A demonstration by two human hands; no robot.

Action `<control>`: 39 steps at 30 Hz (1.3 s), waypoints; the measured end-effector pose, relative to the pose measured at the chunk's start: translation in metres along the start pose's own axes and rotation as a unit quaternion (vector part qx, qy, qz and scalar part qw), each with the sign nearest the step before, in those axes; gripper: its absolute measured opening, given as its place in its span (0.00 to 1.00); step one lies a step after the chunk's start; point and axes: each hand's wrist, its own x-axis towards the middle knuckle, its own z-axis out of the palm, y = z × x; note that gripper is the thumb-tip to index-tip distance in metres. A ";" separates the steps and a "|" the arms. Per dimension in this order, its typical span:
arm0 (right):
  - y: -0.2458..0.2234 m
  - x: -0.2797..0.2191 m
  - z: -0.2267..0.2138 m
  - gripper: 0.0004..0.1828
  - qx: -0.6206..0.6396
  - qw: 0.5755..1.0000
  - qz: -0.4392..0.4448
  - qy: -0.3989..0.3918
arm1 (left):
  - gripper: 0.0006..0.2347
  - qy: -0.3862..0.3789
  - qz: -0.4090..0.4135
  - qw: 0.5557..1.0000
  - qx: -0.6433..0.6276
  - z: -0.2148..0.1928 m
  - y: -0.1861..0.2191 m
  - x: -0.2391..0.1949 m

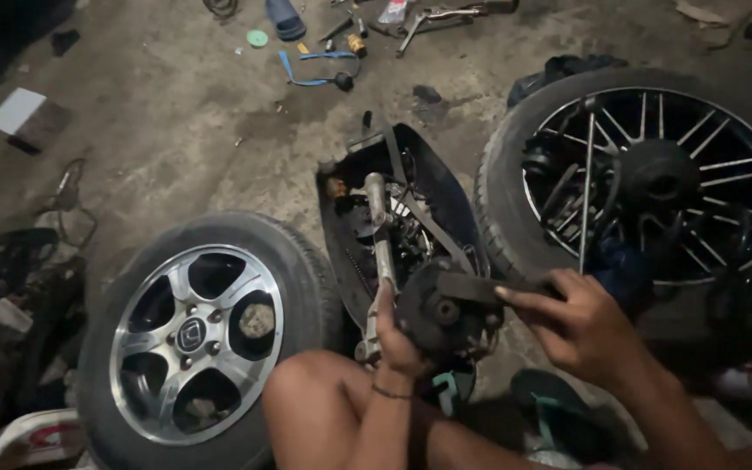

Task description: Repairing a mechanical part by using a metal bar to scrape and pry at its surface

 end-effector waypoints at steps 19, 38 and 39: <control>-0.027 0.018 -0.006 0.29 0.049 0.994 0.092 -0.037 | 0.35 -0.339 -0.110 0.934 0.012 -0.061 -0.006 0.034; -0.030 0.040 -0.058 0.25 -0.003 0.999 0.006 -0.033 | 0.31 -0.296 0.030 0.955 0.001 -0.041 -0.001 0.021; -0.026 0.039 -0.070 0.21 -0.050 0.996 0.035 -0.066 | 0.34 -0.318 0.016 0.947 -0.037 -0.040 0.006 0.019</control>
